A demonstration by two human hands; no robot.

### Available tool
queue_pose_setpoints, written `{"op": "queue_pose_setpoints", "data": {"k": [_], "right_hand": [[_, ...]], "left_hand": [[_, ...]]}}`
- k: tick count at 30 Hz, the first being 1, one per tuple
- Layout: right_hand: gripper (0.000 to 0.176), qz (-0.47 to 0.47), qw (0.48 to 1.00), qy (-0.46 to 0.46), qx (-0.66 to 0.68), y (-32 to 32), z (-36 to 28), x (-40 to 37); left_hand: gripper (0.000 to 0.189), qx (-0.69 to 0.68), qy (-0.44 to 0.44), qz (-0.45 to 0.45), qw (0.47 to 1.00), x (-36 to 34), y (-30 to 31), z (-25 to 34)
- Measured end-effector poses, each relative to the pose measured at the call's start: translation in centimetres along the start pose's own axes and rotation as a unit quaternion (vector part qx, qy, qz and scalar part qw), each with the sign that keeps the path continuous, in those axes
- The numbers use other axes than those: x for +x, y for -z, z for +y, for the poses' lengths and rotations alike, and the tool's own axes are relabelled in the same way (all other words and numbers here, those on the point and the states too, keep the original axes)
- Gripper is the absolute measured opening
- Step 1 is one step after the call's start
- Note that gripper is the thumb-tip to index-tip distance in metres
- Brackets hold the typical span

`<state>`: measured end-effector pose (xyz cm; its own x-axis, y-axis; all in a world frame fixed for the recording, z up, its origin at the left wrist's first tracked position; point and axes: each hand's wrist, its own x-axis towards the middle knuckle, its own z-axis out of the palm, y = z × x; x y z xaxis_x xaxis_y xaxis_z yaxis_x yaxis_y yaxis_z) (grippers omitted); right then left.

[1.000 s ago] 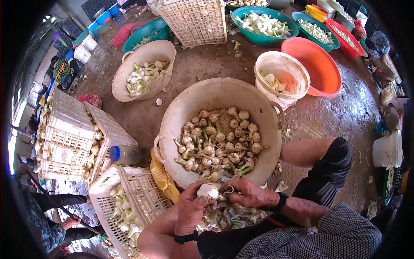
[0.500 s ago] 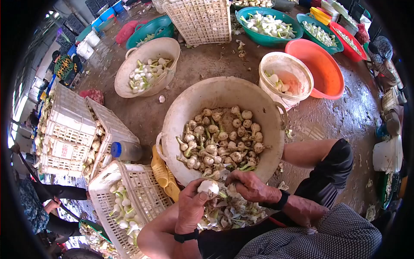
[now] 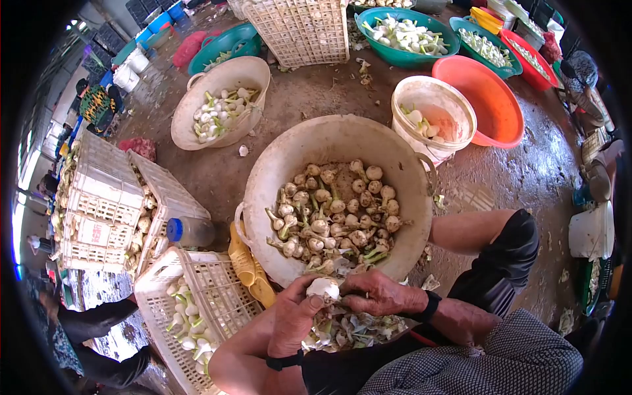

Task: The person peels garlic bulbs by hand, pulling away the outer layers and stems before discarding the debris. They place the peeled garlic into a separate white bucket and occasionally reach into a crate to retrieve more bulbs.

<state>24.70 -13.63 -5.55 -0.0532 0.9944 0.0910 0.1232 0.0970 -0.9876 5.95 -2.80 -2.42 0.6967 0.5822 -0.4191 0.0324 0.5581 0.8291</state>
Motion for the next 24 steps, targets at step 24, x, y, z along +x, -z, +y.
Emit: {"op": "queue_pose_setpoints", "data": {"k": [24], "right_hand": [[0.029, -0.086, 0.944, -0.168, 0.272, 0.5, -1.7, -0.4]], "left_hand": [[0.079, -0.094, -0.055, -0.06, 0.992, -0.3, 0.2, 0.3]]}}
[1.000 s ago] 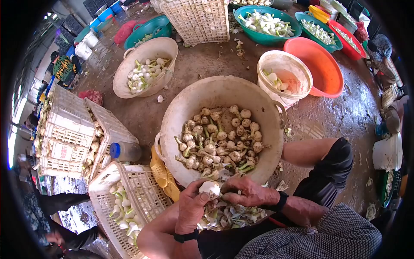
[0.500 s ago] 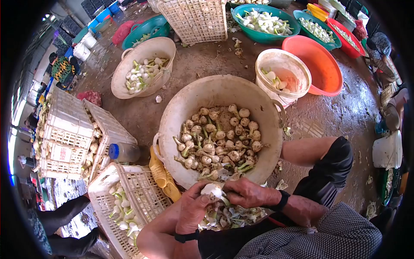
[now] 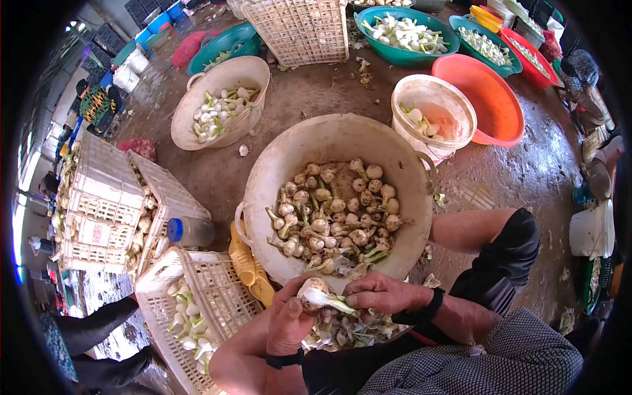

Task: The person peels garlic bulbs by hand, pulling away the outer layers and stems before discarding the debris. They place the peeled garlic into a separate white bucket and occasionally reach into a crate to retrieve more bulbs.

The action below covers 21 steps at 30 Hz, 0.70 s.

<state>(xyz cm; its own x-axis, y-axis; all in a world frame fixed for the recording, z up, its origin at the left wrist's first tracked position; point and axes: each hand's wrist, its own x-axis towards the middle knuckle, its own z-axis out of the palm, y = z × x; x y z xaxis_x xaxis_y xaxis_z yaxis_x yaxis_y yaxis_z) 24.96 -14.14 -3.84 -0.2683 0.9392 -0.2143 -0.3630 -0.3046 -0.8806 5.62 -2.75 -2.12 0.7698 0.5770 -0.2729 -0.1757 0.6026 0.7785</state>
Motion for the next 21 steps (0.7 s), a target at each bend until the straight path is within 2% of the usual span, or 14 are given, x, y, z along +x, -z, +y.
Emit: {"op": "queue_pose_setpoints", "data": {"k": [5, 10, 13, 15, 17, 21], "right_hand": [[0.034, -0.046, 0.993, 0.006, 0.105, -0.4, 0.0, -0.5], [0.032, -0.014, 0.993, 0.011, 0.118, -0.5, -1.3, -0.6], [0.029, 0.009, 0.982, 0.113, -0.152, 0.4, -1.6, -0.2], [0.029, 0.04, 0.968, 0.141, -0.203, 0.3, -1.3, -0.1], [0.024, 0.105, 0.936, 0.186, -0.279, 0.3, -0.6, 0.3], [0.02, 0.142, 0.904, 0.184, -0.359, 0.9, 0.7, 0.8]], "left_hand": [[0.082, -0.048, 0.022, 0.001, 0.999, -0.4, -0.3, -0.8], [0.086, -0.07, 0.024, 0.05, 0.996, 0.1, -1.4, -0.7], [0.078, -0.038, 0.004, 0.01, 0.999, 0.4, -0.6, -1.3], [0.066, 0.106, 0.072, 0.041, 0.991, 0.4, -1.0, -0.8], [0.063, 0.085, 0.075, 0.051, 0.992, 0.5, -1.0, -0.9], [0.059, 0.064, 0.072, 0.061, 0.993, 0.8, -1.2, -1.0]]}}
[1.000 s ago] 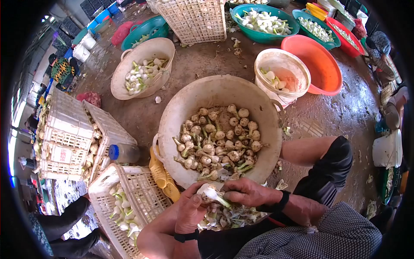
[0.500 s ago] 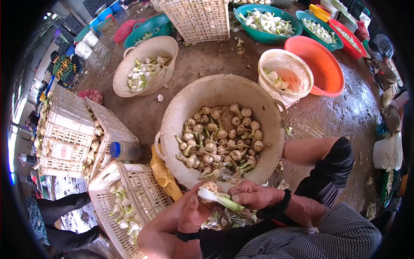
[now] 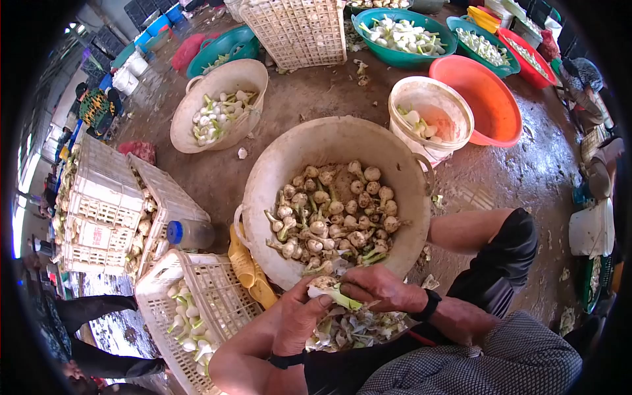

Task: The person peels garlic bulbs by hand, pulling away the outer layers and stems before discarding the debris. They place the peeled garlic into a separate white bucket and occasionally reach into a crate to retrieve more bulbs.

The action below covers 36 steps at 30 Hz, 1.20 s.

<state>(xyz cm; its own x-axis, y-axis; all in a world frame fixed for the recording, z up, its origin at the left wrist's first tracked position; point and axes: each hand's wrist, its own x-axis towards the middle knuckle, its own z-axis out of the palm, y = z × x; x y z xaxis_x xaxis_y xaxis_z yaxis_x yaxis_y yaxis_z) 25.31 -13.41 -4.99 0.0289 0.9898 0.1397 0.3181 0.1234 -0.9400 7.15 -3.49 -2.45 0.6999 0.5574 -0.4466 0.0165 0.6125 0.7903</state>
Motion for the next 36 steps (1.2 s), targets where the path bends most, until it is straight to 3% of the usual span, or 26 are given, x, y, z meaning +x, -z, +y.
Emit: {"op": "queue_pose_setpoints", "data": {"k": [6, 8, 10, 13, 15, 19, 21, 24, 28, 36], "right_hand": [[0.021, 0.038, 0.999, 0.015, 0.007, -0.2, 0.6, 0.0], [0.026, 0.055, 0.991, -0.043, 0.111, 0.0, 0.9, -0.1], [0.028, 0.048, 0.988, -0.074, 0.126, 0.2, 0.2, -0.2], [0.03, 0.024, 0.985, -0.111, 0.131, 0.3, 0.2, -0.1], [0.03, 0.007, 0.986, -0.115, 0.122, 0.2, 0.4, -0.1], [0.029, -0.01, 0.98, -0.142, 0.143, 0.2, 0.2, 0.0], [0.03, -0.01, 0.976, -0.158, 0.151, 0.4, -0.1, 0.1], [0.027, -0.009, 0.969, -0.142, 0.2, 0.6, -0.2, 0.1], [0.023, -0.034, 0.973, -0.165, 0.16, 0.3, 0.1, -0.1], [0.024, -0.022, 0.987, -0.119, 0.106, -0.8, -0.2, -0.3]], "left_hand": [[0.059, 0.014, -0.031, 0.003, 0.999, -0.5, -0.8, 0.2], [0.058, 0.032, -0.033, 0.0, 0.999, -0.8, -1.5, 0.9], [0.056, 0.049, -0.033, -0.003, 0.998, -0.9, -1.5, 0.9], [0.049, 0.05, -0.007, -0.049, 0.998, -0.4, 0.0, -0.3], [0.032, 0.082, -0.007, -0.055, 0.995, -0.2, 0.5, -0.8], [0.026, 0.152, -0.008, -0.072, 0.986, -0.1, 0.9, -1.0], [0.025, 0.225, -0.063, -0.08, 0.969, 0.0, 0.8, -1.1], [0.019, 0.213, -0.107, -0.041, 0.97, 0.3, 0.9, -1.7], [0.018, 0.251, -0.103, -0.012, 0.962, 0.5, 1.5, -2.1], [0.018, 0.35, -0.199, -0.014, 0.915, 0.6, 0.9, -2.2]]}}
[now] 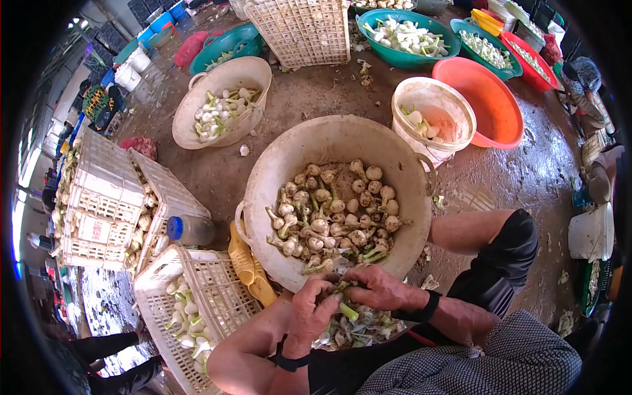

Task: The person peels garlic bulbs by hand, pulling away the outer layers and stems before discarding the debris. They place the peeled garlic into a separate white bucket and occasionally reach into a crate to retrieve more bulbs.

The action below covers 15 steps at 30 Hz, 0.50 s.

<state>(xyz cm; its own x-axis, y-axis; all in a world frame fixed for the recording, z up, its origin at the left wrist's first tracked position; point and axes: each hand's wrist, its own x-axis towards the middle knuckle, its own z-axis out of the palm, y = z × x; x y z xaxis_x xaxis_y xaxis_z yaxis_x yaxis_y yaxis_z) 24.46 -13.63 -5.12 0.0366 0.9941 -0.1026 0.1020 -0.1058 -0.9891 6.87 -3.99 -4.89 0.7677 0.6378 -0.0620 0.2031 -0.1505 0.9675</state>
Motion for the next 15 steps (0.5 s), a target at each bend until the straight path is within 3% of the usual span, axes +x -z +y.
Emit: {"op": "queue_pose_setpoints", "data": {"k": [6, 9, 10, 11, 13, 15], "right_hand": [[0.031, 0.06, 0.995, -0.062, -0.044, -1.3, 0.1, -0.3], [0.028, 0.109, 0.992, -0.064, 0.007, -2.0, 1.5, -0.1], [0.023, 0.122, 0.979, -0.111, 0.117, -1.9, 2.0, 0.1], [0.018, 0.134, 0.952, -0.156, 0.225, -1.8, 2.6, 0.2], [0.016, 0.144, 0.942, -0.182, 0.242, -1.7, 3.7, 0.4], [0.017, 0.187, 0.912, -0.199, 0.306, -2.2, 4.5, 0.3]], "left_hand": [[0.015, 0.013, -0.064, 0.023, 0.998, -0.2, -1.0, -0.7], [0.012, 0.005, -0.086, 0.018, 0.996, 0.0, -0.8, -1.0], [0.012, 0.006, -0.088, 0.016, 0.996, 0.0, -0.6, -0.3], [0.012, -0.047, -0.047, 0.022, 0.998, -0.1, -0.5, 0.8], [0.012, -0.101, -0.006, 0.028, 0.995, -0.1, -0.4, 1.4], [0.021, -0.265, 0.098, 0.071, 0.957, -0.4, -0.5, 1.0]]}}
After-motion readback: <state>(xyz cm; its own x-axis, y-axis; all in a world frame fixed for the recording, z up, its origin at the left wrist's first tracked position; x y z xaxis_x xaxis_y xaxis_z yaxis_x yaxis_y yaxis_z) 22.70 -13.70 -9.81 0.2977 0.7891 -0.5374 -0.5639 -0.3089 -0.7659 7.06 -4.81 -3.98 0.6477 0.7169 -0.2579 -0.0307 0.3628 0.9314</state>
